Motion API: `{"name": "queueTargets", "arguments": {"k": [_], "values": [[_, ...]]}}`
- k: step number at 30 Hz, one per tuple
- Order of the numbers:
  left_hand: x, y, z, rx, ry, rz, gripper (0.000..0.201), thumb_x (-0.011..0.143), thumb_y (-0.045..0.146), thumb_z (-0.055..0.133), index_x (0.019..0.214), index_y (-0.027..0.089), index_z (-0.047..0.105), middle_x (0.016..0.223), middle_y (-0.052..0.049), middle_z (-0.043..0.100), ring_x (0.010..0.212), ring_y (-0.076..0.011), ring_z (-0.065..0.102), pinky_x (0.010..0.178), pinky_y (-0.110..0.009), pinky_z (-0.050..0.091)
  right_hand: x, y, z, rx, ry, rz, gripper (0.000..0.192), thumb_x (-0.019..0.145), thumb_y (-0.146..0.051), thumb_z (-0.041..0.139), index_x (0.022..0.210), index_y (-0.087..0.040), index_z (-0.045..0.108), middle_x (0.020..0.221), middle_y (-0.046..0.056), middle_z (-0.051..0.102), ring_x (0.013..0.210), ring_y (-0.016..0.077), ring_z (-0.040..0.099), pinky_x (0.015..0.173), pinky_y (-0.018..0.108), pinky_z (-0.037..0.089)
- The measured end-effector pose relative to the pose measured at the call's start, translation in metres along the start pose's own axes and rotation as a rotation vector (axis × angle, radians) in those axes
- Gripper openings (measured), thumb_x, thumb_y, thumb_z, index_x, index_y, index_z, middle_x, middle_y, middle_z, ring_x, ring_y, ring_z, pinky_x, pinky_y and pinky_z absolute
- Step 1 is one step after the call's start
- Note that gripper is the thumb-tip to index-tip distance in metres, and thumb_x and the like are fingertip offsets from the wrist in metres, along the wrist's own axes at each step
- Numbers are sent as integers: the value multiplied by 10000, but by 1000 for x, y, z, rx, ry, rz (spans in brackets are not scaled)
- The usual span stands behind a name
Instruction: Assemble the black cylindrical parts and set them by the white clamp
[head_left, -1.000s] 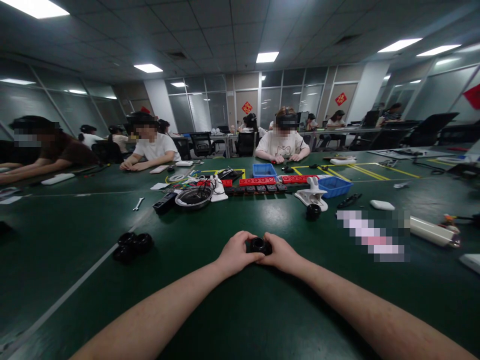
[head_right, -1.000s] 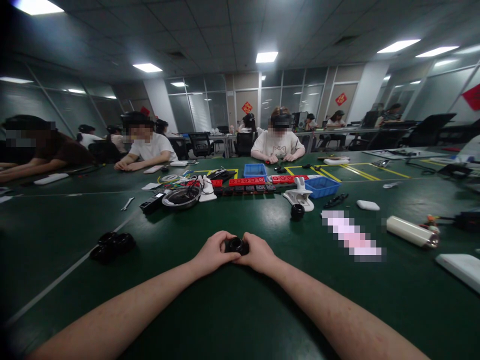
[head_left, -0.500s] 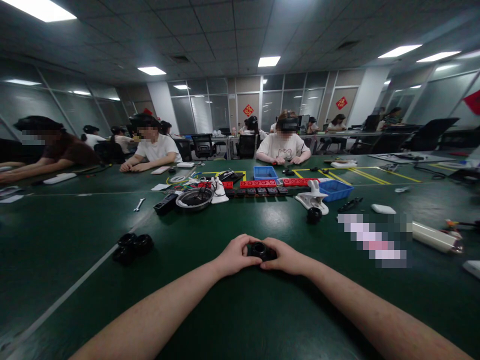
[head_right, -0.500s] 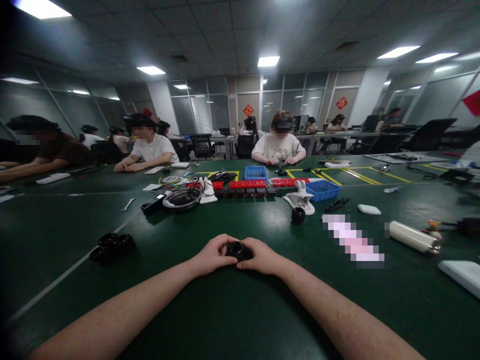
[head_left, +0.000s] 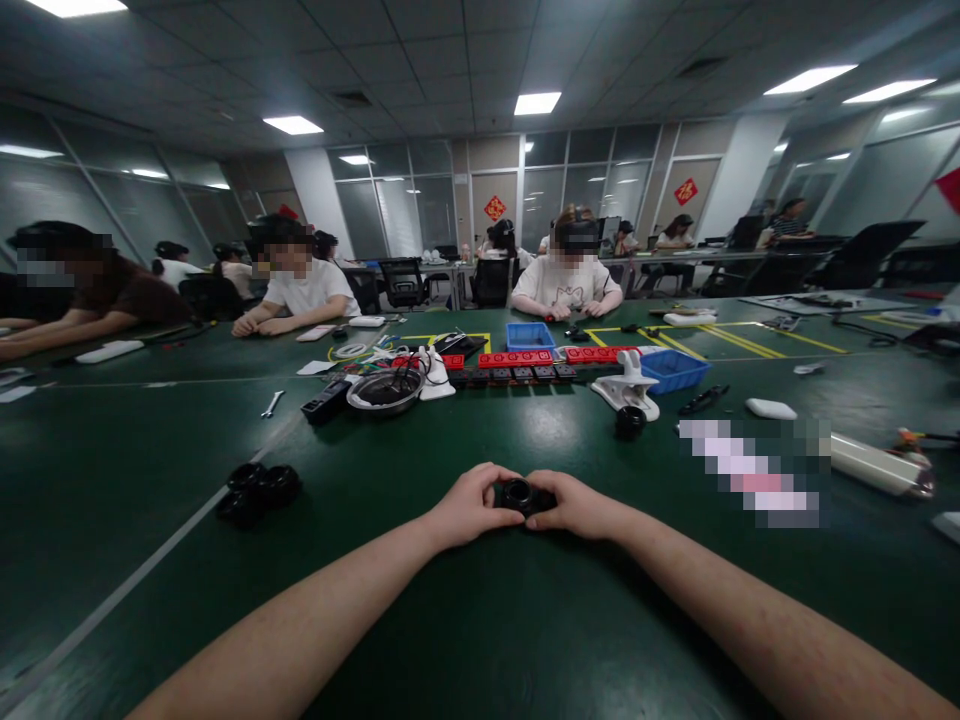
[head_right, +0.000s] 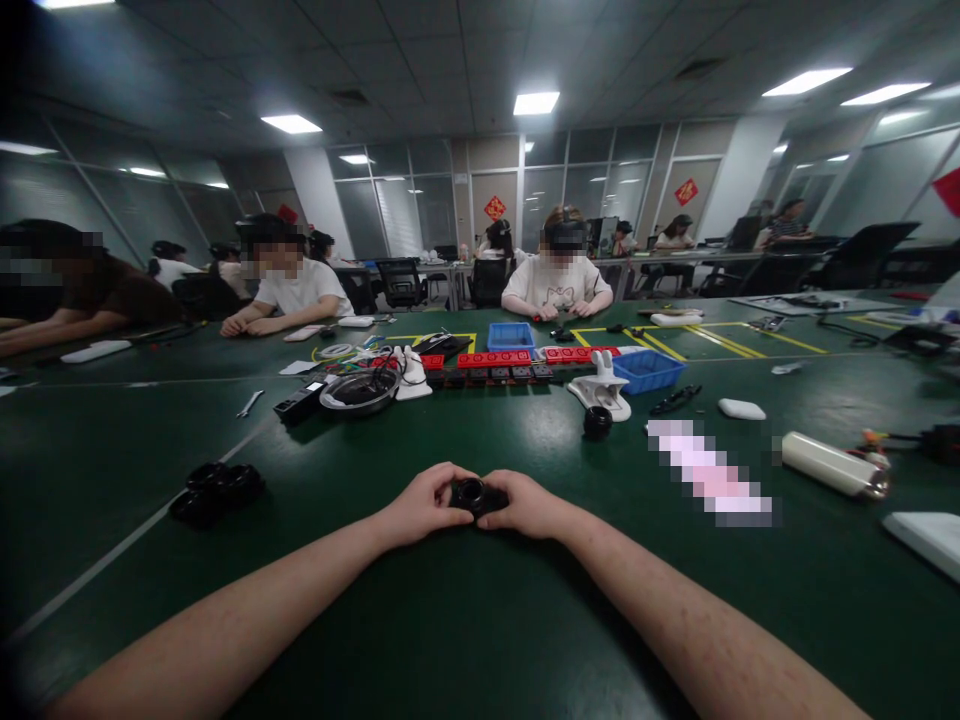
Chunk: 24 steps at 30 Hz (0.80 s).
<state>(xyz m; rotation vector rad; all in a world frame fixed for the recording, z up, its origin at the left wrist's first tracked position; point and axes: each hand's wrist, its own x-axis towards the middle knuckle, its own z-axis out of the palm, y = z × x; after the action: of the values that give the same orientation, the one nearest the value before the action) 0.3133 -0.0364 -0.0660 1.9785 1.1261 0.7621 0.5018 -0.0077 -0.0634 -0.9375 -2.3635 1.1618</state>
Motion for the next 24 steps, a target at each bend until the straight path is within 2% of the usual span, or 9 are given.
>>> {"name": "queueTargets", "arguments": {"k": [4, 9, 13, 16, 18, 21, 24], "values": [[-1, 1, 3, 10, 35, -7, 398, 612, 347, 659, 948, 167, 542, 728, 34, 419, 488, -53, 357, 450, -171, 292, 1, 3, 4, -24, 50, 60, 258, 573, -227, 668, 771, -143, 524, 677, -35, 477, 616, 109, 446, 530, 207, 337], [-3, 2, 9, 68, 141, -37, 399, 585, 343, 679, 922, 174, 548, 756, 24, 451, 503, -70, 381, 457, -182, 307, 3, 3, 13, -205, 179, 104, 328, 527, -320, 698, 679, -165, 452, 631, -43, 452, 578, 103, 408, 483, 198, 283], [-2, 1, 15, 145, 261, -57, 367, 590, 298, 673, 914, 176, 550, 801, 0, 492, 606, -122, 468, 523, -211, 359, 4, -3, 25, -427, 329, 166, 308, 576, -361, 655, 692, -170, 443, 675, -7, 497, 597, 125, 443, 492, 217, 276], [-2, 1, 17, 171, 313, -70, 341, 610, 297, 653, 911, 174, 549, 818, -10, 501, 633, -137, 485, 538, -223, 372, 4, -8, 32, -546, 389, 175, 250, 628, -341, 613, 721, -163, 463, 735, 26, 522, 650, 145, 475, 538, 236, 304], [-1, 2, 15, 162, 288, -58, 331, 617, 289, 647, 912, 175, 550, 808, -7, 496, 610, -126, 476, 527, -216, 369, 3, -10, 33, -544, 395, 172, 268, 640, -359, 604, 764, -158, 479, 777, 41, 528, 685, 159, 491, 568, 246, 327], [-2, 3, 9, 108, 181, -32, 357, 616, 272, 655, 940, 173, 544, 765, 12, 470, 534, -86, 424, 483, -190, 342, 0, -9, 29, -447, 362, 106, 402, 614, -387, 631, 916, -160, 493, 868, 54, 531, 767, 182, 504, 629, 266, 361], [-2, 1, 4, 45, 84, -2, 371, 628, 277, 653, 964, 171, 536, 731, 30, 435, 499, -61, 378, 461, -172, 318, -2, -4, 19, -334, 235, -24, 519, 577, -365, 672, 1028, -184, 489, 939, 47, 530, 846, 198, 497, 708, 291, 371]]}}
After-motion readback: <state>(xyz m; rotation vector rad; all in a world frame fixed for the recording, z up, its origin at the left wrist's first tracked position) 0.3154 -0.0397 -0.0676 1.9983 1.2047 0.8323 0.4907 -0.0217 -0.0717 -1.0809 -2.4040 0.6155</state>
